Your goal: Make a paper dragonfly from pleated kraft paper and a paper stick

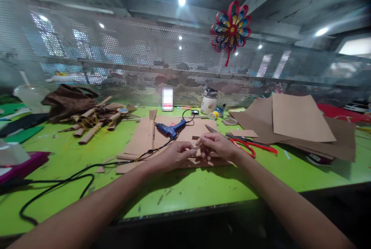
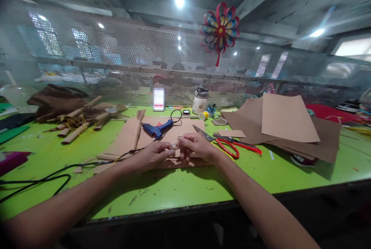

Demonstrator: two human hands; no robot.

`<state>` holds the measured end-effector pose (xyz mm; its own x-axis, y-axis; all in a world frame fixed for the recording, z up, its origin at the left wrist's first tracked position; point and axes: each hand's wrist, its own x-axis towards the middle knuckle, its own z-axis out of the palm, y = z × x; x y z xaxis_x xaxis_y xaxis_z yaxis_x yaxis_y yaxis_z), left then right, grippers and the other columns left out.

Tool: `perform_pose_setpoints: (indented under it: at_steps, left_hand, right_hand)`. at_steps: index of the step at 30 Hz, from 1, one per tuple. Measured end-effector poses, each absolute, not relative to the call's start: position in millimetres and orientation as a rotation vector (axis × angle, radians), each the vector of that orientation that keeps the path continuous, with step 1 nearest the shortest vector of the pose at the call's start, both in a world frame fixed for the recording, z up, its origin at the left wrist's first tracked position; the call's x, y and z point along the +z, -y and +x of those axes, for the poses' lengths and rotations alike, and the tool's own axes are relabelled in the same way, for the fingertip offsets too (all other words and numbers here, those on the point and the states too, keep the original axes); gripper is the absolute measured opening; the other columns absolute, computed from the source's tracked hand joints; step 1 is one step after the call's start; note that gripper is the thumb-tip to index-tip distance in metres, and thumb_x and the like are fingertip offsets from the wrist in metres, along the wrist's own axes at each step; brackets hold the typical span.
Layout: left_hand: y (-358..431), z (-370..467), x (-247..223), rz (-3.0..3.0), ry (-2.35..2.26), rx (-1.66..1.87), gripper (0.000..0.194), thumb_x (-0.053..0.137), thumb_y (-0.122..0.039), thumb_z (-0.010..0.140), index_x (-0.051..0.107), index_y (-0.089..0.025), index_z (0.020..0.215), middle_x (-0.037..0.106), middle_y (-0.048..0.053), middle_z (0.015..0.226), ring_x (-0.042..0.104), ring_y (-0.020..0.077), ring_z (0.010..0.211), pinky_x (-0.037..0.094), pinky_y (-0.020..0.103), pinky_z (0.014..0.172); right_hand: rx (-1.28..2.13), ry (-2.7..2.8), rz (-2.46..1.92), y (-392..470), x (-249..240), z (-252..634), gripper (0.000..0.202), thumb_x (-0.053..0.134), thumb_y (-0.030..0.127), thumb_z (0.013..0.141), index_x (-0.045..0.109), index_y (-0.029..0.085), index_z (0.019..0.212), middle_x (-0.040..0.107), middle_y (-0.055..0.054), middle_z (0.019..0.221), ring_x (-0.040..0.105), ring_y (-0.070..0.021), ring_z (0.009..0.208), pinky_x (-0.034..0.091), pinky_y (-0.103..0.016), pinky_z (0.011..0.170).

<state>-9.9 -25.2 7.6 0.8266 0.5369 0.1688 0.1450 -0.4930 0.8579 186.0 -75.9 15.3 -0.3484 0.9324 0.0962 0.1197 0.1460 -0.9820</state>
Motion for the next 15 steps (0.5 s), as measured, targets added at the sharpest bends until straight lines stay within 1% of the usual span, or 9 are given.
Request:
perform_pose_setpoints:
  at_steps: [3, 5, 8, 10, 12, 15]
  left_hand:
    - [27.0, -10.3, 10.1, 2.003, -0.520, 0.538, 0.031, 0.048, -0.041, 0.083, 0.062, -0.013, 0.083, 0.060, 0.004, 0.080, 0.052, 0.0147, 0.074, 0.039, 0.024, 0.069]
    - [29.4, -11.7, 13.7, 1.946, -0.520, 0.545, 0.029, 0.050, -0.040, 0.082, 0.062, -0.013, 0.083, 0.061, 0.004, 0.080, 0.052, 0.0139, 0.073, 0.039, 0.023, 0.067]
    - [32.2, -14.9, 18.3, 1.826, -0.533, 0.501, 0.034, 0.045, -0.043, 0.085, 0.060, -0.014, 0.077, 0.054, 0.001, 0.061, 0.048, 0.0112, 0.056, 0.036, 0.021, 0.054]
    - [32.0, -16.2, 18.4, 1.728, -0.510, 0.391, 0.037, 0.040, -0.046, 0.087, 0.058, -0.015, 0.079, 0.047, -0.002, 0.049, 0.042, 0.0100, 0.044, 0.031, 0.021, 0.046]
    - [30.4, -16.3, 16.1, 1.660, -0.480, 0.321, 0.034, 0.041, -0.046, 0.087, 0.057, -0.015, 0.085, 0.046, -0.003, 0.046, 0.037, 0.0089, 0.039, 0.028, 0.021, 0.042]
    - [27.8, -15.3, 12.2, 1.616, -0.479, 0.339, 0.033, 0.046, -0.045, 0.085, 0.056, -0.014, 0.091, 0.048, -0.003, 0.047, 0.035, 0.0074, 0.038, 0.025, 0.019, 0.041]
  right_hand:
    - [1.202, 1.566, -1.016, 75.5, 12.0, 178.4, 0.031, 0.067, 0.041, 0.074, 0.058, 0.014, 0.087, 0.064, 0.001, 0.061, 0.058, -0.0097, 0.052, 0.047, -0.023, 0.055]
    - [1.183, 1.526, -1.018, 74.4, 8.8, 175.4, 0.030, 0.069, 0.040, 0.071, 0.059, 0.014, 0.083, 0.062, 0.002, 0.058, 0.057, -0.0097, 0.051, 0.046, -0.023, 0.054]
    - [1.187, 1.478, -1.039, 72.2, 5.5, 175.9, 0.030, 0.069, 0.040, 0.070, 0.058, 0.014, 0.079, 0.061, 0.002, 0.055, 0.056, -0.0098, 0.048, 0.046, -0.023, 0.051]
    - [1.188, 1.461, -1.048, 71.1, 5.2, 178.2, 0.029, 0.068, 0.040, 0.071, 0.058, 0.014, 0.078, 0.061, 0.002, 0.055, 0.056, -0.0100, 0.047, 0.046, -0.024, 0.050]
    - [1.180, 1.446, -1.050, 70.0, 6.1, 180.6, 0.029, 0.067, 0.041, 0.072, 0.057, 0.015, 0.078, 0.061, 0.002, 0.054, 0.056, -0.0099, 0.045, 0.045, -0.023, 0.048]
    - [1.194, 1.419, -1.025, 68.8, 8.0, 183.0, 0.030, 0.065, 0.043, 0.074, 0.057, 0.014, 0.080, 0.063, 0.001, 0.056, 0.057, -0.0098, 0.045, 0.045, -0.022, 0.047]
